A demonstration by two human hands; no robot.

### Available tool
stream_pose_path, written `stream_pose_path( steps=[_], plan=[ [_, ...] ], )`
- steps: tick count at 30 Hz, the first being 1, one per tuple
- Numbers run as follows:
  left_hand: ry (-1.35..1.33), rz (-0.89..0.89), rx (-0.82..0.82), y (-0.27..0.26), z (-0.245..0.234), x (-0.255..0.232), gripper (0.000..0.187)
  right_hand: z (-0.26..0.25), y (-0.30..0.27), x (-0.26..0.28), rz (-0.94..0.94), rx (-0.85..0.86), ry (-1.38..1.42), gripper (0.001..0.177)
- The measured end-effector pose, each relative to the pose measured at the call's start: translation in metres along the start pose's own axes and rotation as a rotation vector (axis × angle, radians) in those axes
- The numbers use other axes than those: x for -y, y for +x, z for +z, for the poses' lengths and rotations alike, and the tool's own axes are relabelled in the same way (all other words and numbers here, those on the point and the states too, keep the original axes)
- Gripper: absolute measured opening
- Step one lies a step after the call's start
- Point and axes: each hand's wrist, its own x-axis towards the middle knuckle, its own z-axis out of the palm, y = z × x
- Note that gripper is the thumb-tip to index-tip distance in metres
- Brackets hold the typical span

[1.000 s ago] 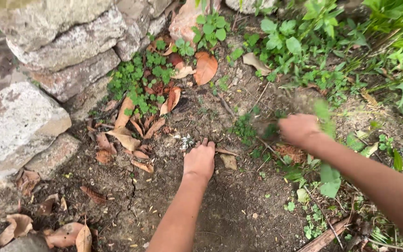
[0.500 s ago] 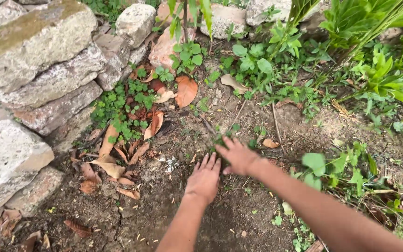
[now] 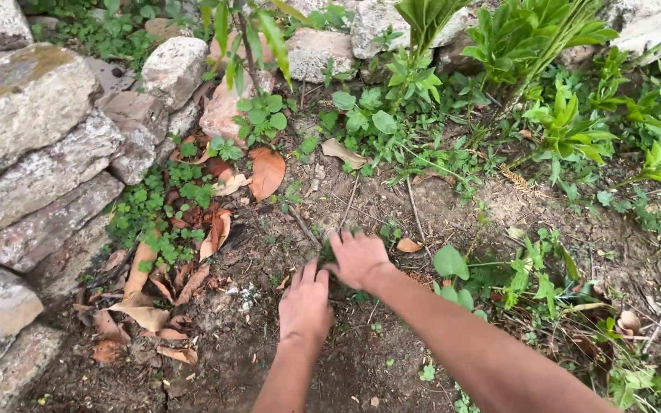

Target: Clearing leaves, dirt, and debris from a garden bed area next to a stone wall.

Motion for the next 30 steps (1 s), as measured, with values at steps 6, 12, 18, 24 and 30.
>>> stream_pose_path(
  steps=[6, 12, 18, 24, 30],
  plan=[
    [0.069, -0.085, 0.009, 0.036, 0.075, 0.021, 0.071, 0.067, 0.041, -0.013, -0.103, 0.085, -0.241, 0.03],
    [0.106, -0.076, 0.176, 0.026, 0.041, 0.016, 0.075, 0.04, 0.03, -0.026, -0.253, 0.199, -0.105, 0.025],
    [0.1, -0.062, 0.188, 0.025, 0.041, 0.021, 0.078, 0.028, -0.003, -0.061, -0.39, 0.142, -0.052, 0.03],
    [0.134, -0.044, 0.224, 0.032, 0.048, 0.025, 0.077, 0.01, -0.027, -0.111, -0.034, -0.211, -0.199, 0.027],
    [0.156, -0.078, 0.321, 0.029, 0.033, 0.018, 0.092, 0.016, 0.011, -0.026, -0.207, -0.366, -0.315, 0.022]
  ],
)
